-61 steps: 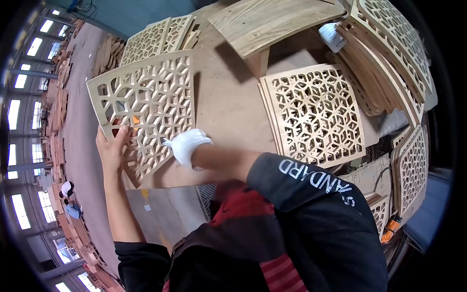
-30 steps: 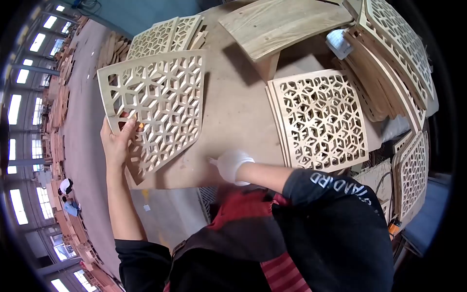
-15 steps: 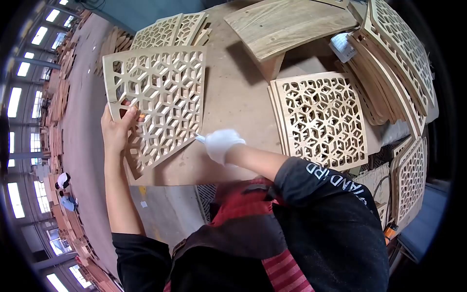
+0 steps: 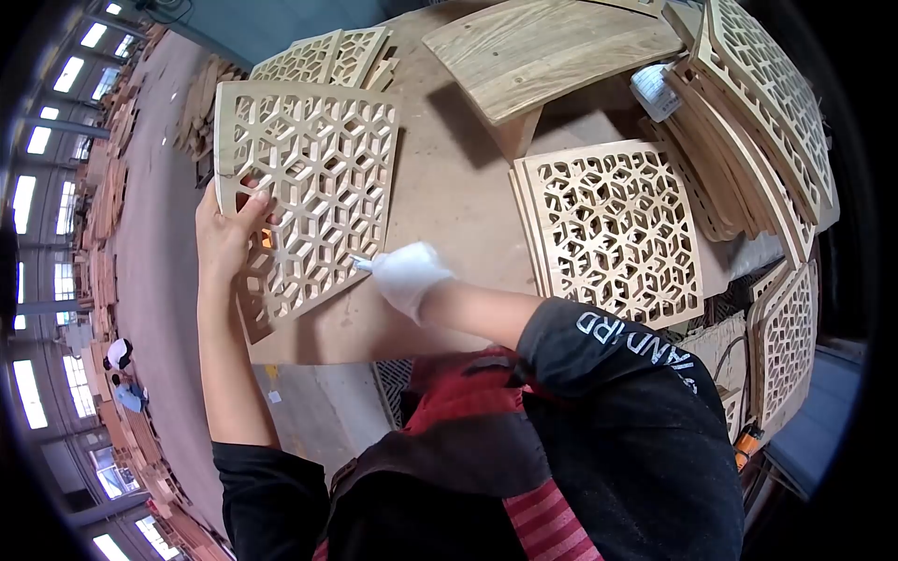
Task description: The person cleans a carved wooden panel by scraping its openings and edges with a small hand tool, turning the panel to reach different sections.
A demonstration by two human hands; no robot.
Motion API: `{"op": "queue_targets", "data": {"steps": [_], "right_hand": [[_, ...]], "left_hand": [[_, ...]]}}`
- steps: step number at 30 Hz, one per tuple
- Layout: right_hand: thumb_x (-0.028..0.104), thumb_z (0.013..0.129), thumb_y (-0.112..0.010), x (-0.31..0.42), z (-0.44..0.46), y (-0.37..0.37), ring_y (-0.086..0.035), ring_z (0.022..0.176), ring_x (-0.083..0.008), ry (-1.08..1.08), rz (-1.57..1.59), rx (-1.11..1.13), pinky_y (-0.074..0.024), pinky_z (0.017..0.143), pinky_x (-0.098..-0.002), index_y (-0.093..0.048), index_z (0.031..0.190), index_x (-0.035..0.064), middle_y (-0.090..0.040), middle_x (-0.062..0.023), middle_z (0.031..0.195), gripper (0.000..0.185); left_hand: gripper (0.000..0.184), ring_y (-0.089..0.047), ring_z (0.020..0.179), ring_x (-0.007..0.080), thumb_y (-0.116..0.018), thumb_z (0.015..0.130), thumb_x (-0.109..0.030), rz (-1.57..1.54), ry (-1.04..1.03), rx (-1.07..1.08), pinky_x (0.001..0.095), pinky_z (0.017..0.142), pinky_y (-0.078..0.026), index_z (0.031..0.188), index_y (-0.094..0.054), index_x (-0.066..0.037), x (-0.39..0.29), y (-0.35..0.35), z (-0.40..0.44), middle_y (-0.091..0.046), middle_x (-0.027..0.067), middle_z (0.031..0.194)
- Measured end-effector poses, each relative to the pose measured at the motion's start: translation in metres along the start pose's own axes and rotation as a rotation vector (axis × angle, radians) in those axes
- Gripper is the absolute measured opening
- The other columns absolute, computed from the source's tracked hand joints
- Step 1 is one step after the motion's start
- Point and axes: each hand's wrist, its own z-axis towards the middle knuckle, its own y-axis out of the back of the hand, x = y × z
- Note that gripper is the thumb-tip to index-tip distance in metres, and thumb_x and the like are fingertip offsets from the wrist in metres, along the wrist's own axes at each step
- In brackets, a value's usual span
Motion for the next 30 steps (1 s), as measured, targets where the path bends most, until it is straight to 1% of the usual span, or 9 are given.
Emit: {"op": "queue_targets", "data": {"steps": [3, 7, 11, 14, 15, 18, 21, 26, 30], "right_hand": [[0.008, 0.087, -0.054, 0.006, 0.005, 0.002, -0.069, 0.070, -0.0228, 0.012, -0.076, 0.013, -0.0505, 0.056, -0.0380, -0.063, 0.096, 0.0080, -0.069, -0.0059, 0.078, 0.013], [0.006, 0.085, -0.055, 0.013, 0.025, 0.003, -0.068, 0.064, -0.0251, 0.031, -0.027, 0.020, -0.0532, 0.055, -0.0375, -0.063, 0.118, 0.0106, -0.068, -0.0093, 0.083, 0.034], [0.006, 0.079, -0.060, 0.030, 0.045, 0.009, -0.070, 0.077, -0.0261, 0.102, -0.077, -0.015, -0.0540, 0.060, -0.0369, -0.067, 0.091, 0.0044, -0.069, -0.0105, 0.085, 0.014], [0.008, 0.079, -0.062, 0.019, 0.041, -0.006, -0.070, 0.076, -0.0254, 0.086, -0.002, -0.050, -0.0538, 0.061, -0.0362, -0.066, 0.101, 0.0056, -0.069, -0.0084, 0.086, 0.022], [0.009, 0.082, -0.061, 0.019, 0.036, -0.016, -0.070, 0.074, -0.0263, 0.030, -0.051, -0.009, -0.0538, 0.061, -0.0386, -0.058, 0.127, 0.0110, -0.070, -0.0082, 0.085, 0.045], [0.010, 0.089, -0.053, 0.002, -0.002, -0.001, -0.068, 0.070, -0.0295, 0.010, -0.112, 0.253, -0.0525, 0.058, -0.0411, -0.039, 0.147, 0.0209, -0.069, -0.0094, 0.082, 0.061], [0.015, 0.093, -0.049, -0.018, -0.022, -0.020, -0.069, 0.075, -0.0274, 0.045, 0.040, 0.255, -0.0522, 0.059, -0.0401, -0.061, 0.117, 0.0115, -0.070, -0.0102, 0.086, 0.027], [0.022, 0.094, -0.047, 0.001, -0.029, 0.000, -0.068, 0.074, -0.0324, 0.106, 0.314, 0.101, -0.0508, 0.061, -0.0438, -0.067, 0.099, 0.0058, -0.068, -0.0160, 0.081, 0.026], [0.019, 0.093, -0.049, 0.021, -0.034, 0.033, -0.067, 0.073, -0.0342, 0.092, 0.518, 0.063, -0.0508, 0.062, -0.0439, -0.065, 0.090, 0.0033, -0.068, -0.0169, 0.079, 0.023]], "left_hand": [[0.021, -0.064, 0.066, 0.0138, -0.066, 0.085, -0.003, 0.035, 0.027, 0.002, 0.0269, 0.059, -0.050, 0.104, -0.059, 0.003, 0.000, 0.002, 0.002, -0.066, 0.0083, 0.085], [0.023, -0.064, 0.068, 0.0128, -0.067, 0.085, -0.003, 0.122, 0.047, 0.049, 0.0268, 0.060, -0.049, 0.105, -0.059, 0.002, -0.010, 0.002, 0.001, -0.066, 0.0067, 0.086], [0.025, -0.063, 0.071, 0.0103, -0.068, 0.084, -0.004, 0.056, 0.087, 0.081, 0.0264, 0.061, -0.049, 0.108, -0.060, 0.000, -0.023, -0.010, -0.001, -0.067, 0.0064, 0.086], [0.026, -0.063, 0.071, 0.0109, -0.068, 0.084, -0.003, 0.137, 0.002, 0.012, 0.0265, 0.061, -0.049, 0.108, -0.060, 0.001, -0.009, -0.002, 0.000, -0.066, 0.0055, 0.085], [0.026, -0.064, 0.071, 0.0119, -0.068, 0.084, -0.003, 0.089, 0.023, -0.003, 0.0259, 0.062, -0.050, 0.108, -0.059, 0.002, -0.005, 0.000, -0.004, -0.067, 0.0060, 0.087], [0.025, -0.065, 0.072, 0.0128, -0.067, 0.084, -0.003, 0.026, -0.014, -0.064, 0.0256, 0.063, -0.051, 0.107, -0.059, 0.003, 0.000, 0.006, -0.020, -0.067, 0.0071, 0.086], [0.023, -0.065, 0.072, 0.0134, -0.066, 0.085, -0.002, -0.001, -0.006, -0.061, 0.0264, 0.063, -0.052, 0.106, -0.058, 0.003, 0.007, 0.013, -0.026, -0.066, 0.0086, 0.087], [0.023, -0.065, 0.072, 0.0160, -0.066, 0.087, -0.001, -0.030, 0.043, -0.095, 0.0284, 0.065, -0.055, 0.107, -0.055, 0.004, 0.012, 0.019, -0.032, -0.063, 0.0101, 0.090], [0.022, -0.065, 0.071, 0.0161, -0.065, 0.087, 0.000, -0.061, 0.074, -0.117, 0.0285, 0.063, -0.055, 0.106, -0.054, 0.004, 0.012, 0.017, -0.035, -0.063, 0.0105, 0.091]]}}
